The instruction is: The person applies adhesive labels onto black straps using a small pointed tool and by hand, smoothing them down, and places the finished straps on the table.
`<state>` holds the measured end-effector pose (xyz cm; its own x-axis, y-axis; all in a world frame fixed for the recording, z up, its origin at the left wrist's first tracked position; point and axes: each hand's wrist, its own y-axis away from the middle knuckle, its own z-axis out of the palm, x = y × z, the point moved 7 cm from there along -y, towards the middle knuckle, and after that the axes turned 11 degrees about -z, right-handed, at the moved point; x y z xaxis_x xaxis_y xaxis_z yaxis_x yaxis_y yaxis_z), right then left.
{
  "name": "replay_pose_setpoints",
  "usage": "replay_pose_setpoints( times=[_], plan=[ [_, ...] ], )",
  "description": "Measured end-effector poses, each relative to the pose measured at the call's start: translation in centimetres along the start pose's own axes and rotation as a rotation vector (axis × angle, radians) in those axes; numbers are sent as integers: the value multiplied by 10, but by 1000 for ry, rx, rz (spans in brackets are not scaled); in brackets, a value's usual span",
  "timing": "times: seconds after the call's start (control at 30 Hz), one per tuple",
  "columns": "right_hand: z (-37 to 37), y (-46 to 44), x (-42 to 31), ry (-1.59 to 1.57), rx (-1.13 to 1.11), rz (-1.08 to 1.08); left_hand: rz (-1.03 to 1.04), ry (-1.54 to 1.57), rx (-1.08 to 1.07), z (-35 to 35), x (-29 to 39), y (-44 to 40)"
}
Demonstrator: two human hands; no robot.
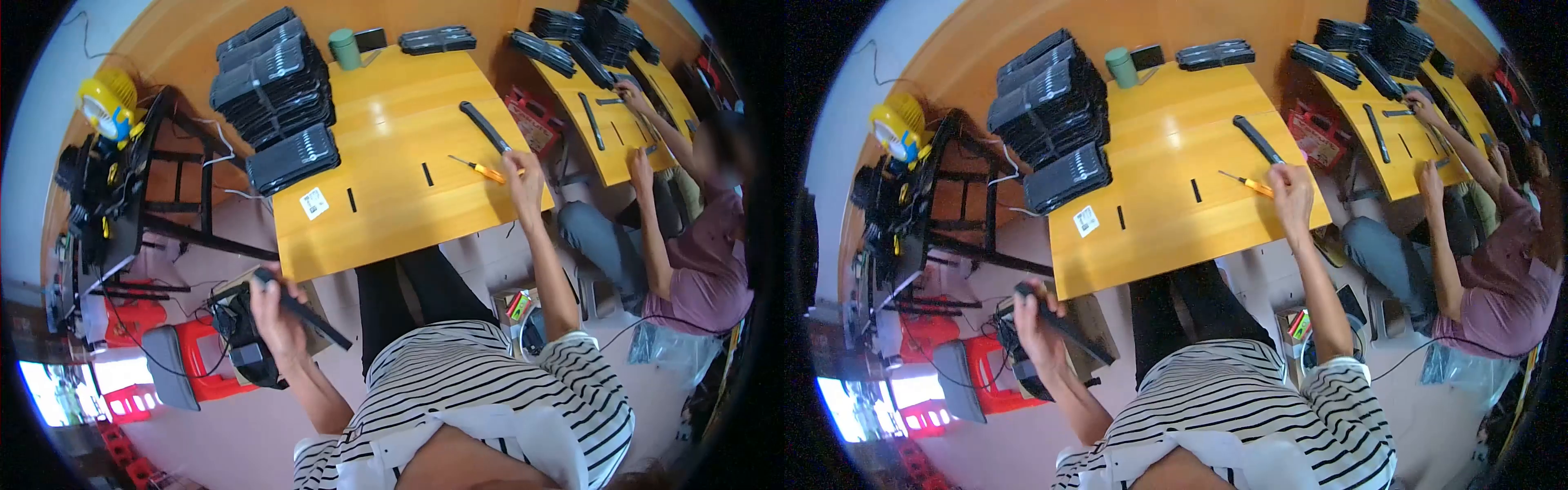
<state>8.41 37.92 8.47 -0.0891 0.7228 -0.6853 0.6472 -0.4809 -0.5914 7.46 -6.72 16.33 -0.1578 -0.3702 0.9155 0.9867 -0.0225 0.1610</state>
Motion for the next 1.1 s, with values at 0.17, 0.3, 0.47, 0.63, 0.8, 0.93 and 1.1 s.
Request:
replay_pose_setpoints(
  times=[0.17,0.3,0.47,0.63,0.8,0.93,1.1],
  plan=[
    [62,85,-133,-670,-860,147,-29,-637,-343,79,-23,5],
    [74,116,-191,-829,-1020,90,-32,-590,-547,117,-35,8],
    [81,113,-196,-798,-859,41,-15,-591,-636,129,-54,-5],
    [79,110,-171,-1025,-719,487,331,-741,-312,139,-27,5],
    [65,93,-150,-1176,-385,669,-191,-605,-963,102,-62,30],
    [70,102,-165,-1286,-422,694,-426,-463,-723,87,-116,37],
    [82,139,-178,-1363,-491,805,-305,236,-255,51,-118,19]
  ],
)
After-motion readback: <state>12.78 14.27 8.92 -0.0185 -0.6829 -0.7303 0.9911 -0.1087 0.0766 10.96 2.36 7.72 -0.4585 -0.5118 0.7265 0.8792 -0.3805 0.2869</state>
